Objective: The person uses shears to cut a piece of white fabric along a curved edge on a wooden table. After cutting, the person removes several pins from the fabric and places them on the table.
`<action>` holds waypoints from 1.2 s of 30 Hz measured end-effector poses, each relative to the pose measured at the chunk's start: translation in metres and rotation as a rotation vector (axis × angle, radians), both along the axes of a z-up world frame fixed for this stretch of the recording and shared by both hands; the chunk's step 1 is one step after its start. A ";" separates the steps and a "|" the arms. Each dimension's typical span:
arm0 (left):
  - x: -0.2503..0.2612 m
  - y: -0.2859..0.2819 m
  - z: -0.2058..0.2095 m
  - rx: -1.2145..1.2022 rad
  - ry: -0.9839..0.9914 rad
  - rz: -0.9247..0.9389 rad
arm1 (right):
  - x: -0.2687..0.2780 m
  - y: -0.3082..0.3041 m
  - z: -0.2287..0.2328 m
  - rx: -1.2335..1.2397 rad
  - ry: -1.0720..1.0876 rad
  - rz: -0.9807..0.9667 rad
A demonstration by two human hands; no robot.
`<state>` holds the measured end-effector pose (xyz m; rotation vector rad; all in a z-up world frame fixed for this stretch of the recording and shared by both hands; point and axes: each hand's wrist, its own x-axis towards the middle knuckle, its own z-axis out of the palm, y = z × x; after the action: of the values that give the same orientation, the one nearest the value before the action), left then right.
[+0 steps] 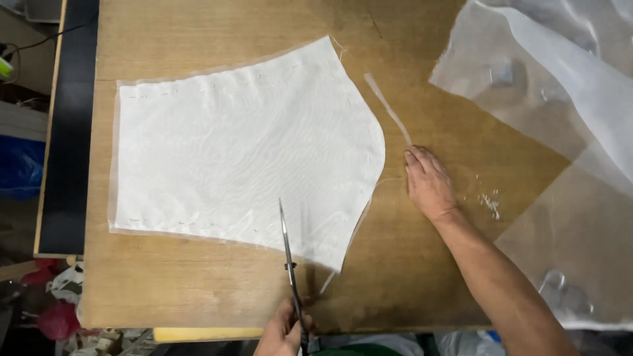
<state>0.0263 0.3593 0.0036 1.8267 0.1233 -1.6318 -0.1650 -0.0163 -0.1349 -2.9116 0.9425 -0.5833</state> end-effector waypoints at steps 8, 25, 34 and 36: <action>0.051 0.081 -0.011 -0.126 -0.072 -0.135 | -0.050 0.171 0.016 0.021 -0.003 -0.137; 0.081 0.094 0.017 -0.019 -0.328 -0.389 | -0.201 0.479 0.005 0.571 0.254 -0.334; 0.055 0.109 0.005 -0.066 -0.388 -0.437 | -0.005 0.282 0.034 0.247 0.069 -0.430; 0.054 0.110 0.008 -0.044 -0.385 -0.447 | -0.010 0.281 0.029 0.215 0.042 -0.379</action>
<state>0.0803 0.4692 0.0118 2.2043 -0.5194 -1.5056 -0.1753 0.2647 -0.1059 -2.5797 1.4764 -0.4016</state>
